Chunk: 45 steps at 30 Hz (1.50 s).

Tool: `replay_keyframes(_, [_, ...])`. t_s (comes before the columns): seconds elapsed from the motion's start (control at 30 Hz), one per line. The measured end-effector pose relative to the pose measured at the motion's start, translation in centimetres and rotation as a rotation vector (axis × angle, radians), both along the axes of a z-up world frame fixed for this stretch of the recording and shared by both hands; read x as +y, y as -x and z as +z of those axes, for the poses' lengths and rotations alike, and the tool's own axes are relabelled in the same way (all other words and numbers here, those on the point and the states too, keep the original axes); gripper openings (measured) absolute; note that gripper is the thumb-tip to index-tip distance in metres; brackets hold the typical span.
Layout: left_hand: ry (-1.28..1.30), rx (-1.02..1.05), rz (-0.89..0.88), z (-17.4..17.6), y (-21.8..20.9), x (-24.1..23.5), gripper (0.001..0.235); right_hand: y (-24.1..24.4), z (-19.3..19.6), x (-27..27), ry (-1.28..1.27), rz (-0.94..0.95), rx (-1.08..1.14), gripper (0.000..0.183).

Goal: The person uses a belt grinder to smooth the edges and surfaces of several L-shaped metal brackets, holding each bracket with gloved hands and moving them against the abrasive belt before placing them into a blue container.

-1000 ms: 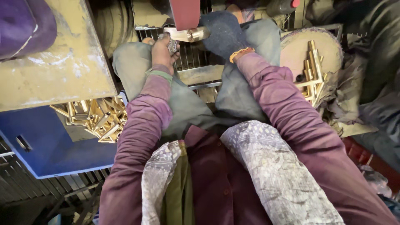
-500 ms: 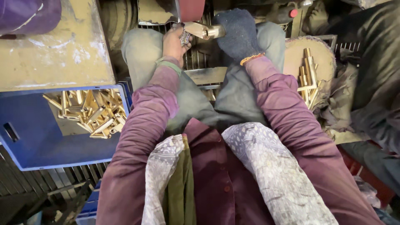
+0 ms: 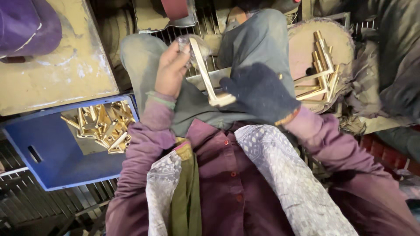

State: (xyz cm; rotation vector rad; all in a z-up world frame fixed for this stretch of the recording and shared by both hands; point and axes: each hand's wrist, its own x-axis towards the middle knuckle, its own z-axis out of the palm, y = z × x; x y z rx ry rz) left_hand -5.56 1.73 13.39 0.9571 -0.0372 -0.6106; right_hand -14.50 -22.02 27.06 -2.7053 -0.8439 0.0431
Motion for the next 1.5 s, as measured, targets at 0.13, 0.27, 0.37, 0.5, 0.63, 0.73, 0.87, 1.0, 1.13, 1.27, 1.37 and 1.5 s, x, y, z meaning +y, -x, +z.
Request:
replay_keyframes(0.13, [0.045,-0.02,0.024,2.0,2.0,-0.5,0.033,1.6,1.6,1.4,-0.039,-0.034,0.087,0.038])
replay_keyframes(0.27, [0.096,-0.037,0.024,3.1,2.9,-0.6,0.034,2.4,1.9,1.9,-0.001,-0.04,0.058,0.036])
replay_keyframes(0.37, [0.098,-0.041,0.025,3.5,3.3,-0.5,0.034,3.0,2.1,2.0,-0.012,-0.054,0.037,0.037])
replay_keyframes(0.5, [0.108,-0.007,0.026,3.7,3.8,-0.2,0.034,3.4,2.0,2.2,-0.039,-0.085,0.106,0.034])
replay_keyframes(0.63, [0.141,0.005,0.051,4.0,4.7,0.1,0.035,4.0,1.6,2.1,-0.09,-0.084,0.073,0.045])
replay_keyframes(0.73, [0.176,0.031,0.138,4.9,5.4,0.8,0.035,4.1,0.9,1.7,-0.191,-0.153,-0.027,0.048])
replay_keyframes(0.87, [0.003,-0.123,0.19,8.1,7.5,2.1,0.035,5.3,-0.6,1.7,-0.535,-0.415,0.127,0.044])
replay_keyframes(1.0, [-0.29,-0.359,0.162,12.6,9.1,3.3,0.039,5.6,-1.4,2.3,-0.756,-0.546,0.403,0.044])
replay_keyframes(1.13, [-0.449,-0.403,0.193,14.4,10.2,3.5,0.038,5.6,-1.9,3.1,-0.894,-0.519,0.503,0.045])
replay_keyframes(1.27, [-0.429,-0.339,0.168,15.2,11.1,4.2,0.034,5.6,-2.3,3.6,-0.946,-0.499,0.55,0.045])
replay_keyframes(1.37, [-0.486,-0.29,0.182,15.7,11.7,5.0,0.03,5.4,-2.3,3.9,-0.95,-0.455,0.574,0.045])
replay_keyframes(1.5, [-0.499,-0.276,0.221,16.2,12.2,6.3,0.026,4.6,-2.2,5.3,-0.929,-0.355,0.589,0.045])
